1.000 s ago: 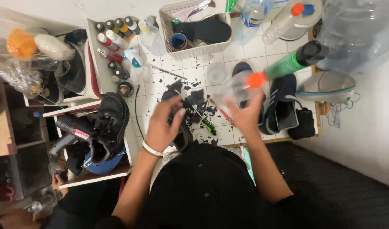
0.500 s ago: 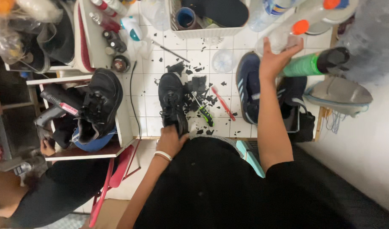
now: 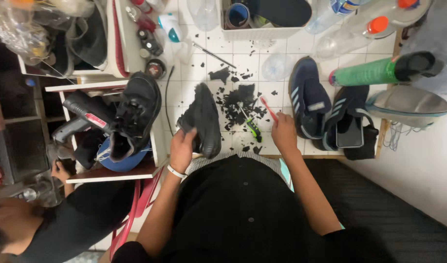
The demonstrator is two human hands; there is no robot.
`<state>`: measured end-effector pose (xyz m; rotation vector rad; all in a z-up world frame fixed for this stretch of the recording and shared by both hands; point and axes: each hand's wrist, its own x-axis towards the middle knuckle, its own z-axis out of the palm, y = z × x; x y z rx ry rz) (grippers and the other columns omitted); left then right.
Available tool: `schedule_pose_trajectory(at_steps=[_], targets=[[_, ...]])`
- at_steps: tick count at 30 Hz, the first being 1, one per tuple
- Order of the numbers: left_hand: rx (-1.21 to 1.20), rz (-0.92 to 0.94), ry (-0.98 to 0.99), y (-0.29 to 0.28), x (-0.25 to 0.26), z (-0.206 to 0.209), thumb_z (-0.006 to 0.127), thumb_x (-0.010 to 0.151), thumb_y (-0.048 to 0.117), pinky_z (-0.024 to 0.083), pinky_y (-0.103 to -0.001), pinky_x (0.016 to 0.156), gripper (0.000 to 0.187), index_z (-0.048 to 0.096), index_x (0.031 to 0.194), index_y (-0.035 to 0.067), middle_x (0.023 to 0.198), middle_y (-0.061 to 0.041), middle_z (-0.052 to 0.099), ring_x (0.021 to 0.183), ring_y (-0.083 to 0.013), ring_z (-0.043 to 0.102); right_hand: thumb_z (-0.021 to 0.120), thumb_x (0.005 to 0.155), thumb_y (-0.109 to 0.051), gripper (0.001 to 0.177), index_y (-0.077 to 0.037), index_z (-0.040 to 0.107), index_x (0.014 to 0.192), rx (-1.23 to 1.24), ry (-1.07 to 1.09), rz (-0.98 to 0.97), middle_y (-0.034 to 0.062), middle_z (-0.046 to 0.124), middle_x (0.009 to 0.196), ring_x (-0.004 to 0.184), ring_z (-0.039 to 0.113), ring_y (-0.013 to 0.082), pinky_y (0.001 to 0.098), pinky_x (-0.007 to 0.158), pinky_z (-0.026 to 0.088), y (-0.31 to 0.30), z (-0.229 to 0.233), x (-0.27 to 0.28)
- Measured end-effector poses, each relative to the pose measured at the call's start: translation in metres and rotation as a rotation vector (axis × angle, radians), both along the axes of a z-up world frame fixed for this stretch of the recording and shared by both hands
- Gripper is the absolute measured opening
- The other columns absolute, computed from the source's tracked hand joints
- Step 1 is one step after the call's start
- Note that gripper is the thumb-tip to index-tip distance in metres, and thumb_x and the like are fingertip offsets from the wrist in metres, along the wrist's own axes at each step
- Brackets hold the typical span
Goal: The person uses a small knife to scrape and remove material from the sole of a black shoe. They repeatedly scrape the same area, creating debris on the tiled surface. The person briefly picks up a water bottle and then resumes scraping the shoe sole.
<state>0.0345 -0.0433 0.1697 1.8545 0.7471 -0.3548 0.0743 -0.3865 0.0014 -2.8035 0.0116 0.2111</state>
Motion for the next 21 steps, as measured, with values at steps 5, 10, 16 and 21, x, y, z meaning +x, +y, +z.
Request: schedule_pose_trajectory(at_steps=[5, 10, 16, 21], targets=[[-0.016, 0.028, 0.104, 0.044, -0.024, -0.059, 0.063, 0.099, 0.057, 0.049, -0.051, 0.083, 0.067, 0.072, 0.092, -0.009, 0.086, -0.027, 0.069, 0.094, -0.0364, 0.067, 0.068, 0.091, -0.016, 0.02, -0.006, 0.066, 0.108, -0.14, -0.025, -0.016, 0.014, 0.064, 0.096, 0.09, 0.07, 0.035, 0.0444, 0.079, 0.058, -0.005, -0.06, -0.004], [-0.219, 0.089, 0.197, 0.052, -0.041, -0.086, 0.076, 0.09, 0.055, 0.051, -0.039, 0.054, 0.059, 0.076, 0.086, -0.004, 0.067, -0.014, 0.064, 0.065, -0.0239, 0.064, 0.06, 0.094, -0.007, 0.022, -0.002, 0.059, 0.115, -0.003, -0.031, -0.076, 0.0169, 0.057, 0.101, 0.095, 0.066, 0.0401, 0.0465, 0.084, 0.056, 0.007, -0.003, -0.006], [-0.47, 0.304, 0.192, 0.051, -0.05, -0.064, 0.075, 0.094, 0.047, 0.053, -0.041, 0.059, 0.059, 0.072, 0.101, -0.012, 0.082, -0.021, 0.065, 0.075, -0.0305, 0.064, 0.052, 0.102, -0.006, 0.037, -0.004, 0.054, 0.139, 0.29, -0.277, -0.233, 0.0283, 0.067, 0.1, 0.098, 0.065, 0.053, 0.0585, 0.088, 0.051, 0.016, 0.11, 0.017], [-0.157, -0.082, 0.193, 0.065, -0.072, -0.097, 0.047, 0.105, 0.064, 0.032, -0.057, 0.119, 0.085, 0.042, 0.144, -0.012, 0.143, -0.04, 0.047, 0.136, -0.0518, 0.046, 0.071, 0.095, -0.015, 0.008, -0.012, 0.069, 0.102, -0.011, -0.182, -0.108, 0.0161, 0.054, 0.113, 0.09, 0.072, 0.0439, 0.0493, 0.08, 0.061, -0.006, 0.107, 0.098]])
